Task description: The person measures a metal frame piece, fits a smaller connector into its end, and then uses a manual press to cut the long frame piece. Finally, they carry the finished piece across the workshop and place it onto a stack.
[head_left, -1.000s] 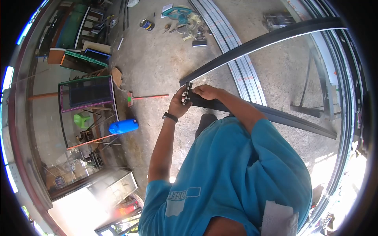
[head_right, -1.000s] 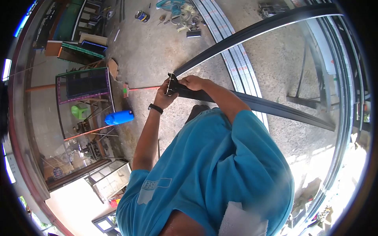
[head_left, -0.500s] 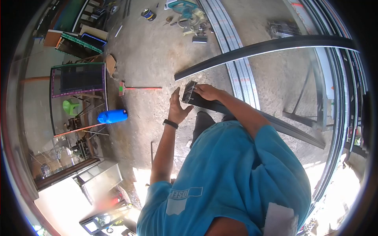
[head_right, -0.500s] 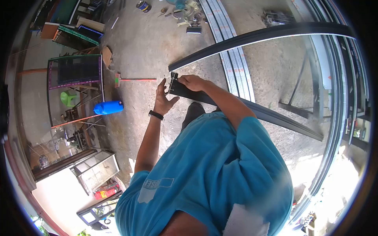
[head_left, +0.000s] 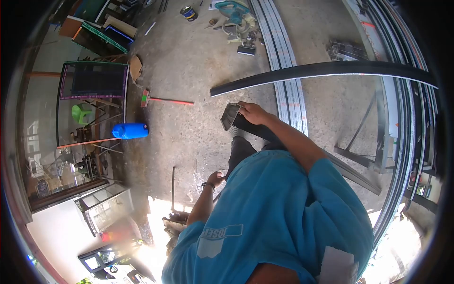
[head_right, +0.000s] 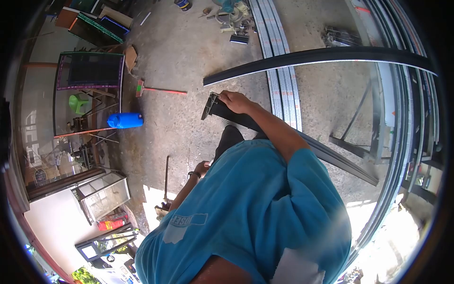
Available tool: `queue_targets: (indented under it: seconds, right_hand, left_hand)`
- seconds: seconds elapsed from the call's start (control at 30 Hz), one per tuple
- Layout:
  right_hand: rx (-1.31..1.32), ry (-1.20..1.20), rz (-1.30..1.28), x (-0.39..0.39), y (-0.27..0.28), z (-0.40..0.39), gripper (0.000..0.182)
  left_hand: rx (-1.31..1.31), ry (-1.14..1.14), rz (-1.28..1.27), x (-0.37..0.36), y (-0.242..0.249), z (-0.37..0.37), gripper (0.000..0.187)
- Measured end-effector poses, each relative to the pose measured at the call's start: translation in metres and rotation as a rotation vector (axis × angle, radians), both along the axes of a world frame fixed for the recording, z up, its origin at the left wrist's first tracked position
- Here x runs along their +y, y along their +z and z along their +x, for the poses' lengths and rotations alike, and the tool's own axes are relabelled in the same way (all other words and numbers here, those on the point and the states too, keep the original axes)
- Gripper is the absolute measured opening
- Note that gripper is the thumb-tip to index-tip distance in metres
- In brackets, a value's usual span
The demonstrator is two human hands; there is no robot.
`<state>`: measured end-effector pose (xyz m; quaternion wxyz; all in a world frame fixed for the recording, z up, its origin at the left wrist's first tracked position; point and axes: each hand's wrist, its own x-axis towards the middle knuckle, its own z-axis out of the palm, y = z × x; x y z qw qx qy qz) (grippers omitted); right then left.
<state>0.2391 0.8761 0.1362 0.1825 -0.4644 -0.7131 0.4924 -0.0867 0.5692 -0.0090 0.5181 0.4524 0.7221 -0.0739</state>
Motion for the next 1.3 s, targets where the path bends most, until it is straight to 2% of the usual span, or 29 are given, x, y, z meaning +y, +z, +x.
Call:
queue_targets:
  seconds: [0.13, 0.47, 0.57, 1.1, 1.3]
  right_hand:
    - [0.004, 0.003, 0.015, 0.000, -0.003, -0.001, 0.045]
    - [-0.040, 0.017, 0.023, -0.002, -0.007, -0.004, 0.052]
    - [-0.020, 0.016, 0.039, -0.002, -0.011, -0.004, 0.051]
    - [-0.025, 0.007, -0.030, -0.004, -0.009, -0.006, 0.039]
    - [-0.043, -0.010, 0.006, -0.003, -0.014, -0.008, 0.045]
  left_hand:
    - [-0.068, 0.090, 0.101, -0.011, -0.004, 0.007, 0.057]
    - [-0.077, 0.132, 0.204, 0.071, 0.051, 0.032, 0.057]
    - [-0.066, 0.092, 0.220, 0.082, 0.053, 0.031, 0.056]
    - [-0.039, 0.078, 0.186, 0.054, 0.037, 0.024, 0.056]
    - [-0.029, 0.070, 0.178, 0.042, 0.026, 0.021, 0.054]
